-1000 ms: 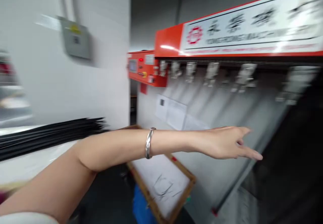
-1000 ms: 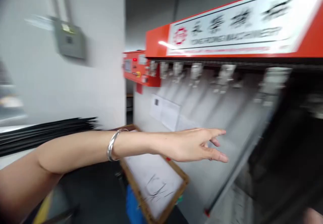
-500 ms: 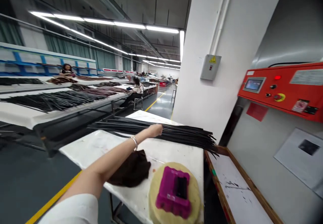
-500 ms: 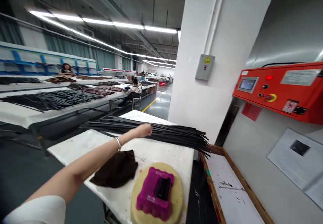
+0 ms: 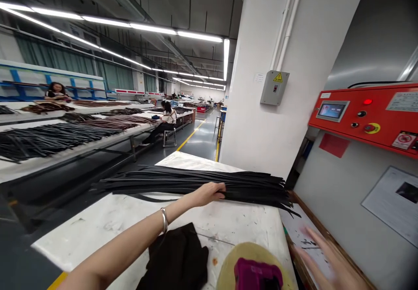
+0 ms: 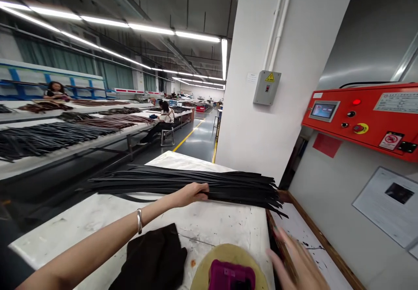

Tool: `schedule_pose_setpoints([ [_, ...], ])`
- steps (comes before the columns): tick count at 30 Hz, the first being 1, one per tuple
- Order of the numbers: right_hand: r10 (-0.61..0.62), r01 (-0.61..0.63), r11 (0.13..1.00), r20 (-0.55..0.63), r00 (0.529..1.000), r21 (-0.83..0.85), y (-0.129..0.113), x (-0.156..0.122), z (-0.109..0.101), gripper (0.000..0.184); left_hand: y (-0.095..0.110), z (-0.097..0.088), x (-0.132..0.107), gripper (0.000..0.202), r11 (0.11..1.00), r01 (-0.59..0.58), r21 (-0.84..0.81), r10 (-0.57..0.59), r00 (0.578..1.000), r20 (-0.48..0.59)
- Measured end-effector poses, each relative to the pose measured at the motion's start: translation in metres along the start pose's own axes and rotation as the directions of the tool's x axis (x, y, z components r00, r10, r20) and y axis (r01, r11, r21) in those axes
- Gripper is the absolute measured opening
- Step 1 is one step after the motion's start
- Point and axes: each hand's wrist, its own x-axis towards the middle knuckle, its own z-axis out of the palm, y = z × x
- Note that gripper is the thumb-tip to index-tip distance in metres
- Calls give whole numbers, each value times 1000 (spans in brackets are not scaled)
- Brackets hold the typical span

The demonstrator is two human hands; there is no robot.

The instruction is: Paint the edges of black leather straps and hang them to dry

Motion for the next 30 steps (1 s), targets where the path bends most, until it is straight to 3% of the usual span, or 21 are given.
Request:
schedule_pose_setpoints([
  [1, -92, 92, 996, 50, 995, 1, -12, 16, 15, 63, 15, 3, 8, 12, 998, -38, -43, 40, 998, 44],
  [3, -341, 364, 929, 218, 914, -73, -30, 49, 42, 68, 48, 5, 18, 23, 983, -111, -146, 133, 979, 152],
  [4, -358, 401, 910, 289, 888, -104, -33, 63, 50, 63, 62, 4, 20, 28, 971, -134, -201, 174, 965, 197],
  [7, -219, 299, 930, 331, 918, -215, -4, 83, 44, 62, 77, -17, 6, 37, 944, -119, -307, 202, 946, 255],
  [10, -13, 105, 947, 289, 957, -304, 72, 66, 1, 60, 57, -56, -29, 42, 946, -9, -324, 79, 976, 204],
  [12, 173, -66, 938, 293, 940, -340, 122, 44, -28, 54, 44, -79, -53, 44, 935, 79, -347, -11, 981, 196],
  [14, 287, -184, 935, 339, 896, -304, 151, 27, -45, 49, 48, -88, -68, 44, 921, 131, -367, -50, 974, 222],
  [16, 279, -224, 959, 430, 859, -174, 146, 19, -50, 41, 74, -77, -70, 40, 914, 140, -382, -45, 968, 246],
  [19, 78, -231, 959, 628, 775, 165, 86, 26, -49, 36, 135, -30, -51, 30, 909, 110, -402, 1, 964, 265],
  [22, -178, -364, 815, 792, 583, 451, 19, 38, -56, 41, 175, 22, -31, 22, 883, 62, -465, 82, 956, 283],
  [23, -223, -413, 769, 810, 542, 488, 7, 40, -60, 40, 179, 33, -29, 23, 865, 76, -495, 82, 953, 290],
  [25, -244, -464, 726, 821, 517, 507, 0, 39, -67, 42, 172, 44, -34, 26, 820, 154, -551, 22, 954, 298],
  [28, -193, -485, 739, 837, 512, 467, 15, 26, -68, 42, 151, 46, -55, 29, 742, 284, -607, -140, 951, 274],
  [30, -171, -520, 736, 862, 477, 434, 21, 17, -62, 43, 144, 49, -68, 32, 684, 332, -649, -206, 942, 265],
])
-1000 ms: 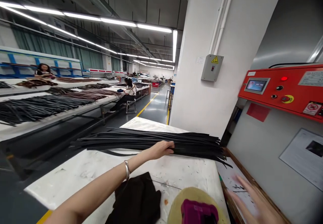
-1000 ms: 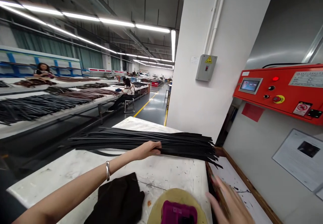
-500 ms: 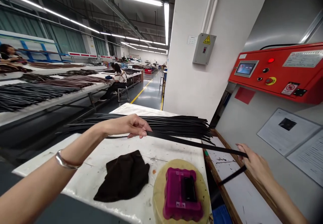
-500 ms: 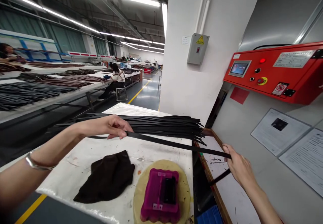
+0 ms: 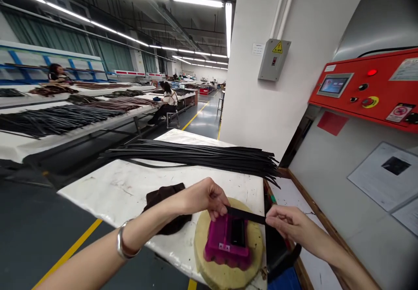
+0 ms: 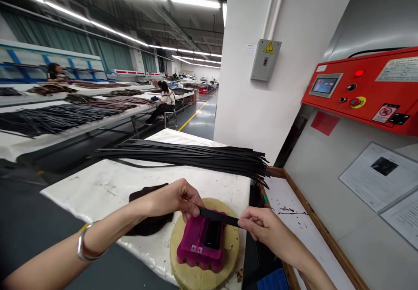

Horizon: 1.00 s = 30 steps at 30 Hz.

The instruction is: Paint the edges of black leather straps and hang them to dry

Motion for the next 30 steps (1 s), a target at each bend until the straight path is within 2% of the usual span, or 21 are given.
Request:
schedule_pose_setpoints([
  [3, -13, 13, 1000, 24, 1000, 7, 3, 5, 17, 42, -10, 12, -7, 35, 997, 10, -70, -12, 1000, -23],
  [5, -78, 78, 996, 4, 997, -49, -1, 8, 29, 38, -15, 22, -9, 32, 1000, 2, -11, -2, 999, -48],
  [8, -170, 157, 969, -53, 984, -193, -2, 6, 44, 32, -23, 31, -16, 20, 967, -44, 252, 81, 987, -140],
  [12, -313, 254, 903, -126, 941, -347, 11, 3, 58, 21, -34, 40, -27, 14, 808, -153, 568, 342, 908, -242],
  [14, -386, 304, 862, -136, 912, -406, 18, 2, 63, 19, -39, 45, -30, 15, 749, -166, 641, 404, 882, -244],
  [18, -496, 370, 775, -131, 858, -512, 29, 6, 68, 19, -47, 52, -31, 14, 707, -168, 687, 440, 865, -241],
  [21, -535, 384, 736, -131, 835, -557, 33, 7, 69, 18, -50, 53, -31, 14, 693, -178, 698, 450, 864, -227],
  [27, -503, 349, 735, -124, 855, -581, 30, 0, 65, 19, -49, 57, -27, 15, 668, -188, 720, 465, 861, -207],
  [30, -515, 354, 733, -135, 846, -581, 27, -1, 64, 19, -46, 57, -26, 14, 673, -179, 718, 452, 868, -207],
])
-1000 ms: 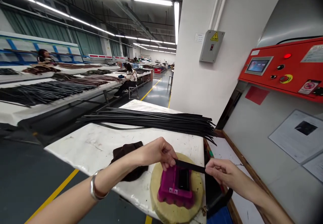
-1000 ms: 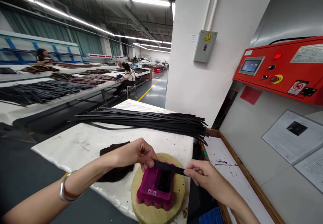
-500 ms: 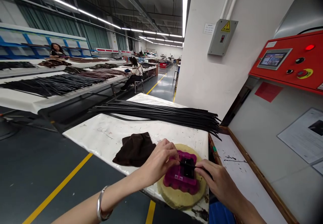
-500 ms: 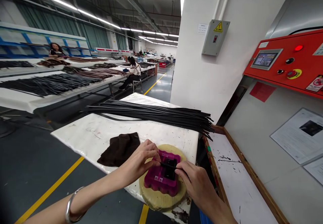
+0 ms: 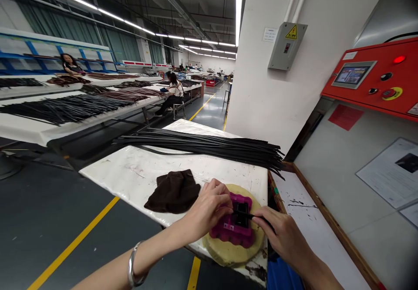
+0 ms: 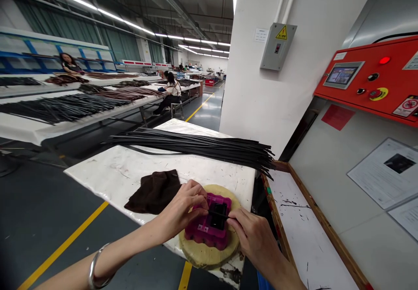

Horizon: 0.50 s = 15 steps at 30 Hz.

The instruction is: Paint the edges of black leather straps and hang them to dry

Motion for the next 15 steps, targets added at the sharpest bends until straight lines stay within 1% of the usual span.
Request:
schedule_pose_setpoints([
  [4, -7, 8, 1000, -26, 1000, 15, 0, 2, 7, 19, -2, -5, -1, 14, 999, 33, 21, -33, 999, -6],
  [8, -9, 9, 1000, -12, 1000, 22, 3, 0, 12, 19, -4, -4, -3, 15, 999, 31, 32, -31, 999, 8],
  [11, 3, -3, 1000, 16, 1000, 25, 6, -4, 5, 20, 0, 0, 0, 15, 999, -10, 40, 10, 1000, 7],
  [15, 29, -27, 999, 97, 995, -28, 10, -10, -16, 23, 9, 5, 11, 13, 997, -54, 60, 50, 997, 60],
])
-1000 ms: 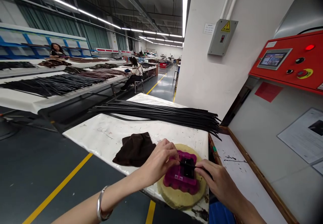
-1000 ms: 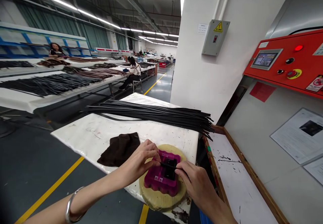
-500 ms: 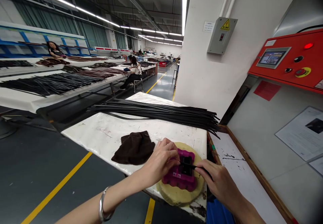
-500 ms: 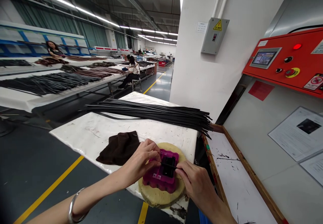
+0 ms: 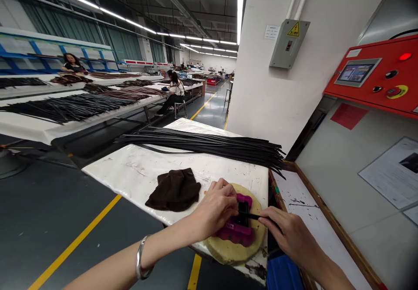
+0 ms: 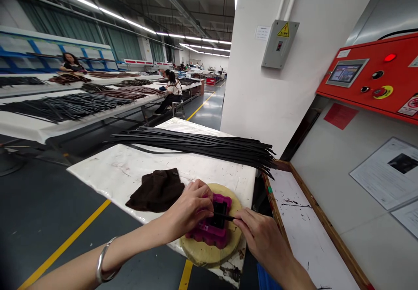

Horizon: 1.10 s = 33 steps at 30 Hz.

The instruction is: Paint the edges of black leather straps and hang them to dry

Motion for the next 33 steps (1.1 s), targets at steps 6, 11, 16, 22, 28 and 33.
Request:
schedule_pose_setpoints([
  [6, -9, 34, 974, 111, 994, -225, -6, 8, -39, 29, 7, 5, 15, 9, 999, -39, 30, 37, 999, 36],
  [11, -121, 182, 879, 163, 979, -441, -25, 29, -67, 20, 9, 0, 18, 7, 999, -40, 24, 39, 999, 35],
  [16, -282, 346, 775, 200, 938, -529, -34, 47, -73, 27, 9, 0, 17, 9, 999, -42, 25, 41, 999, 27],
  [22, -282, 387, 742, 269, 921, -548, -45, 56, -71, 27, 12, 17, 23, 4, 999, -49, -24, 50, 998, 37],
  [28, -232, 292, 874, 195, 953, -389, -23, 44, -98, 8, 0, -6, 42, 7, 920, 10, -391, 18, 997, 69],
  [33, -375, 360, 918, -62, 925, -169, -1, 27, -78, 18, -21, -30, 55, 3, 650, 288, -703, 4, 924, 382],
])
